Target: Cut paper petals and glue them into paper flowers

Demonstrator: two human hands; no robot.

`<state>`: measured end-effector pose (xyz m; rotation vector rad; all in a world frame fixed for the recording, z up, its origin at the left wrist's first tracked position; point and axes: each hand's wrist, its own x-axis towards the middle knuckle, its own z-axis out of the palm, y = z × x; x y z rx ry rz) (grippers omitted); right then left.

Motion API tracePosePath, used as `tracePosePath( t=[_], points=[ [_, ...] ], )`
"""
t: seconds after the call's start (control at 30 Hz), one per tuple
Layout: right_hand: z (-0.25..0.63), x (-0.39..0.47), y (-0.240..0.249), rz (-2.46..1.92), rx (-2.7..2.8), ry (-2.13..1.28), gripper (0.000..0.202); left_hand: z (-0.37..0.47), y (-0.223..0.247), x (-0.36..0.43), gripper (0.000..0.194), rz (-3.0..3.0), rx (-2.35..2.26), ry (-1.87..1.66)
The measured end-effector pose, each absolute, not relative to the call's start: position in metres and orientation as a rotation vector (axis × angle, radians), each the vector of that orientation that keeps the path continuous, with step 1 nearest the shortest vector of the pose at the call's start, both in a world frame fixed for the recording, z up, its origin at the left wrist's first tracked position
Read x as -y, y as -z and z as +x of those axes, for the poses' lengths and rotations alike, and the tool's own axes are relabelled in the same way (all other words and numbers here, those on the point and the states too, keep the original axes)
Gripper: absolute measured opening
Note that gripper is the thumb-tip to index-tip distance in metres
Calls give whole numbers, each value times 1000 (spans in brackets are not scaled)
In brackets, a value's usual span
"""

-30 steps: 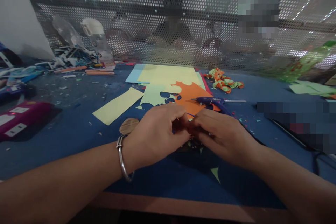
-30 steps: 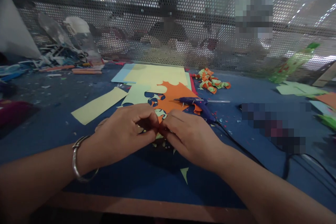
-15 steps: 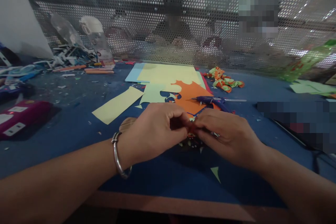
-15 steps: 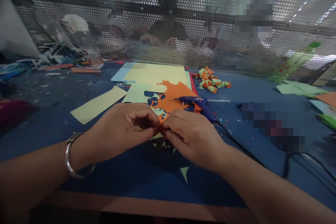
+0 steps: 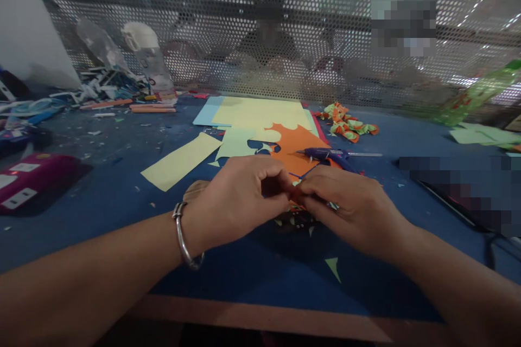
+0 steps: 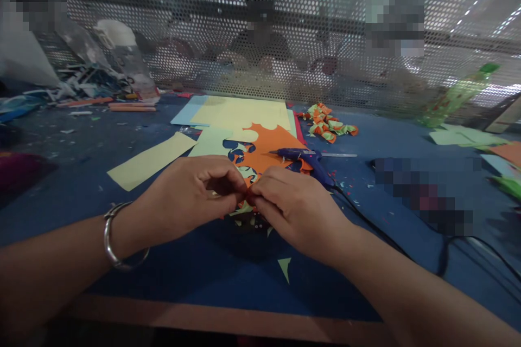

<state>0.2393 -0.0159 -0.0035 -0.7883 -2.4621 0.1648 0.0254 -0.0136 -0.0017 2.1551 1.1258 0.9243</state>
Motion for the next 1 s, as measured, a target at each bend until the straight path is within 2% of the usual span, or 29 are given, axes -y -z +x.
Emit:
tracePosePath(
  t=[1.0],
  points=[
    [238,16,5,-830,2474,-103,16,26,3,11,14,2035,-1122,-859]
  ],
)
